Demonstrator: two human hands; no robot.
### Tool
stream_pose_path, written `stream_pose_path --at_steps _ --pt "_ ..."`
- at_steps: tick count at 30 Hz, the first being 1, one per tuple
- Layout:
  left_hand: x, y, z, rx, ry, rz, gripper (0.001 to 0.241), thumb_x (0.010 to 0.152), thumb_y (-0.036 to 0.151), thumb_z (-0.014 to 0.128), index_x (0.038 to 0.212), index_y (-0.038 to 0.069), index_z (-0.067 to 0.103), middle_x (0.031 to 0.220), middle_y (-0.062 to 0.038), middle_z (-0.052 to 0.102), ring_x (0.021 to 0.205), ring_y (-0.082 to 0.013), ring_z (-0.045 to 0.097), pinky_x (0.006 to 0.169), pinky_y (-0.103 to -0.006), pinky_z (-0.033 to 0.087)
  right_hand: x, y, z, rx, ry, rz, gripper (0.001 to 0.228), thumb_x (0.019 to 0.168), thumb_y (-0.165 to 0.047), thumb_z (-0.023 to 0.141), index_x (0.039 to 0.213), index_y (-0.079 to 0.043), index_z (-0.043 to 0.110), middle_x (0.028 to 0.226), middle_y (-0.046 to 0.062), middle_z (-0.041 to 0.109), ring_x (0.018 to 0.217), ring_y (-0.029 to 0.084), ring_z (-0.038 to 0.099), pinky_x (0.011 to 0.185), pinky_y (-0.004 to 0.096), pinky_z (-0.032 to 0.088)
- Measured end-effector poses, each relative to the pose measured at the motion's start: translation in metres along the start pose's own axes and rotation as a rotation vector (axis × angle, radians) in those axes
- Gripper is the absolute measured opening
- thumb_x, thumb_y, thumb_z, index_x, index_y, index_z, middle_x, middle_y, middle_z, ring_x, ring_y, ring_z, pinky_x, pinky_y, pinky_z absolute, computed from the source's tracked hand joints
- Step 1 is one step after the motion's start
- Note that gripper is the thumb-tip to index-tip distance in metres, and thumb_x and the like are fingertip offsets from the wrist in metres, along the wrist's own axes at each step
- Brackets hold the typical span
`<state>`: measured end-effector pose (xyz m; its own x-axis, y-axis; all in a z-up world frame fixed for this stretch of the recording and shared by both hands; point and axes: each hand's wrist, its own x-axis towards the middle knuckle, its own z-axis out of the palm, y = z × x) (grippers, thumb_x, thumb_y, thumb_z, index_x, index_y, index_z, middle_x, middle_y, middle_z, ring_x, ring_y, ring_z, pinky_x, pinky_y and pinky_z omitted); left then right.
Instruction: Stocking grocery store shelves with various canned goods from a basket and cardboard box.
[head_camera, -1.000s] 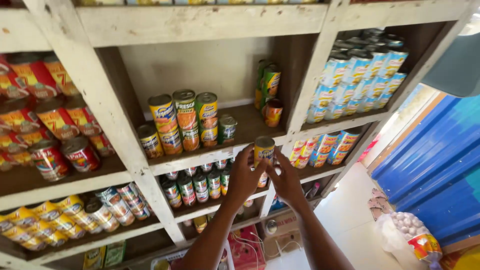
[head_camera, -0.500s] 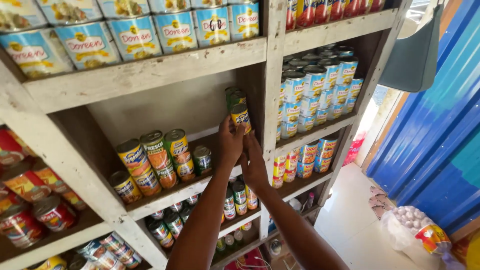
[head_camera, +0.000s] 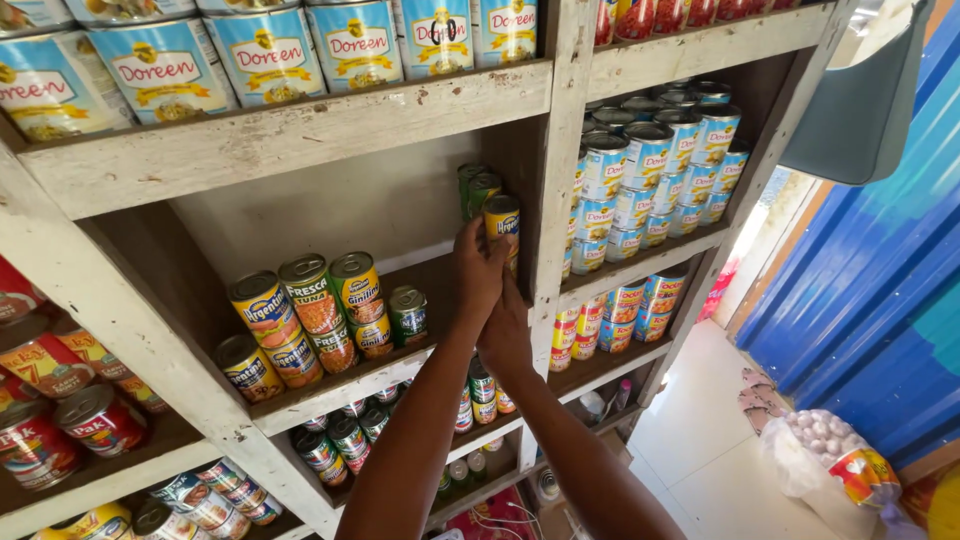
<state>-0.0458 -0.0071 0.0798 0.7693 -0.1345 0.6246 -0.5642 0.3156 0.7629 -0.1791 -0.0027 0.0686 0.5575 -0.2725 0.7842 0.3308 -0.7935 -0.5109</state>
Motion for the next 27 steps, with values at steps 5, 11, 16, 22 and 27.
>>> stream_pose_path --at_steps 5,11,16,22,27 --pt "0.003 -0.012 0.001 0.116 0.03 0.079 0.053 0.092 0.015 0.077 0.137 -0.001 0.055 0.12 -0.018 0.072 0.109 -0.0255 0.072 0.097 -0.0366 0.056 -0.004 0.012 0.003 -0.054 0.011 -0.087 0.061 0.096 -0.015 0.062 0.151 0.001 0.042 0.156 0.029 0.04 0.142 0.047 0.041 0.117 0.05 0.035" --pt "-0.002 -0.004 0.003 0.165 0.064 0.116 0.059 0.087 0.009 0.079 0.139 0.0 0.053 0.125 -0.018 0.065 0.11 -0.0264 0.069 0.096 -0.0373 0.056 -0.004 0.011 0.004 -0.041 -0.007 -0.046 0.058 0.098 -0.016 0.061 0.151 -0.001 0.043 0.159 0.027 0.04 0.145 0.045 0.04 0.119 0.05 0.034" --pt "-0.004 -0.001 0.0 0.266 0.033 0.079 0.066 0.082 0.006 0.082 0.14 0.0 0.052 0.125 -0.018 0.064 0.111 -0.0276 0.068 0.094 -0.0372 0.057 -0.008 0.02 0.01 -0.093 -0.041 -0.017 0.064 0.096 -0.02 0.064 0.152 0.001 0.04 0.158 0.028 0.037 0.145 0.046 0.036 0.118 0.05 0.03" --pt "-0.03 0.022 -0.008 0.31 0.043 0.102 0.063 0.085 0.009 0.08 0.14 -0.001 0.051 0.125 -0.019 0.064 0.113 -0.0292 0.066 0.094 -0.0381 0.055 0.004 -0.006 -0.009 -0.023 -0.048 -0.08 0.062 0.095 -0.02 0.063 0.15 -0.001 0.043 0.156 0.022 0.046 0.145 0.042 0.042 0.121 0.048 0.034" --pt "-0.171 0.079 -0.061 0.108 0.022 0.015 0.039 0.103 0.017 0.064 0.137 0.001 0.056 0.124 -0.015 0.069 0.114 -0.025 0.068 0.099 -0.0361 0.054 -0.017 0.014 -0.008 0.415 -0.047 -0.019 0.05 0.105 -0.012 0.044 0.154 -0.001 0.046 0.158 0.021 0.049 0.147 0.039 0.047 0.122 0.045 0.036"
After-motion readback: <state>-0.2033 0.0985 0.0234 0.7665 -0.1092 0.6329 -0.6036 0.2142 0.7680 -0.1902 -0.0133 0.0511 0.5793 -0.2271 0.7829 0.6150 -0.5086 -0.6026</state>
